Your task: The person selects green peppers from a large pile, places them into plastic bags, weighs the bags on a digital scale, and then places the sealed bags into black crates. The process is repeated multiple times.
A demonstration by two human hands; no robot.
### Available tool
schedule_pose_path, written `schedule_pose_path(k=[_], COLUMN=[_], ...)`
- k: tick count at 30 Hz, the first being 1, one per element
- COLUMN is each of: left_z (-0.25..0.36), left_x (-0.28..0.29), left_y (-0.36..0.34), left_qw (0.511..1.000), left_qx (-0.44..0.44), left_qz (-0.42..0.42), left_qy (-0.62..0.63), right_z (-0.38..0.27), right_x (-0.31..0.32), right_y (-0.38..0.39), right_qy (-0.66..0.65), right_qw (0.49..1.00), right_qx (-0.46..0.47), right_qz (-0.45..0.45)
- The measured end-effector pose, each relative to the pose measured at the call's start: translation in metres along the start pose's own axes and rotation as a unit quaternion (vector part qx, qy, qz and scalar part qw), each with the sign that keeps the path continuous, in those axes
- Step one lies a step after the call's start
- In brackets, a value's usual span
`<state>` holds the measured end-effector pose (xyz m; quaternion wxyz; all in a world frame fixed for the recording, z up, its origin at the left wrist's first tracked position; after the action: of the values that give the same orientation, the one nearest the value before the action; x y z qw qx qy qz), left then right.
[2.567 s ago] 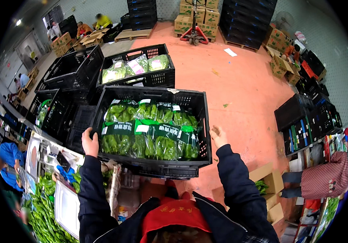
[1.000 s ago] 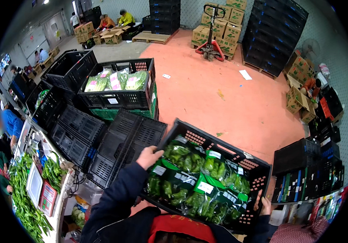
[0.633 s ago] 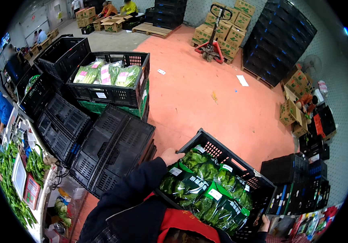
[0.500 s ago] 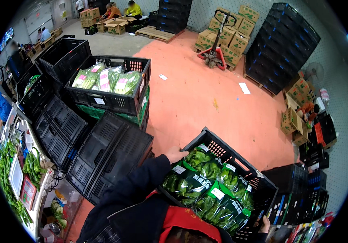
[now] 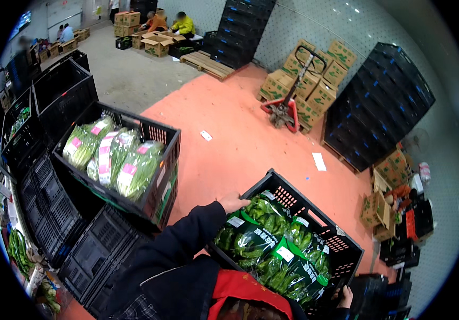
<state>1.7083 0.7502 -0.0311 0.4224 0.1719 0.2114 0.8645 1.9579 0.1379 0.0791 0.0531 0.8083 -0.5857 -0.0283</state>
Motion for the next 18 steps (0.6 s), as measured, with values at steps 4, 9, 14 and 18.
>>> schedule_pose_path(k=[4,9,14,18], left_z=[0.025,0.061,0.054,0.064], left_x=[0.060,0.157,0.277,0.367], left_y=[-0.090,-0.170,-0.204,-0.210], left_qw=[0.997,0.993,0.970,0.949], left_qx=[-0.009,0.052,0.080,0.112], left_qz=[0.050,0.095,0.183,0.222], left_qy=[0.063,0.051,0.140,0.195], right_z=[-0.004,-0.014,-0.047,-0.048], right_x=[-0.094,-0.247,-0.461,-0.617], right_y=[-0.129,-0.313,-0.428,-0.479], right_qy=[-0.010,-0.012,0.010,0.037], right_qw=[0.997,0.985,0.962,0.943], right_qx=[0.005,0.000,-0.011,-0.046], right_qz=[-0.074,-0.171,-0.274,-0.326])
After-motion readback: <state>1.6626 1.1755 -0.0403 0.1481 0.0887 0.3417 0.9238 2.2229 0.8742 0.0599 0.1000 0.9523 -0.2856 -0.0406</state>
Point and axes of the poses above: each hand's wrist, its own y-axis away from the middle knuckle, its own x-axis out of the back of the hand, z = x × y, the point moved 10 cm from there along -y, towards the middle knuckle, and after that the axes turned 12 degrees about x, right-handed, at the moved point
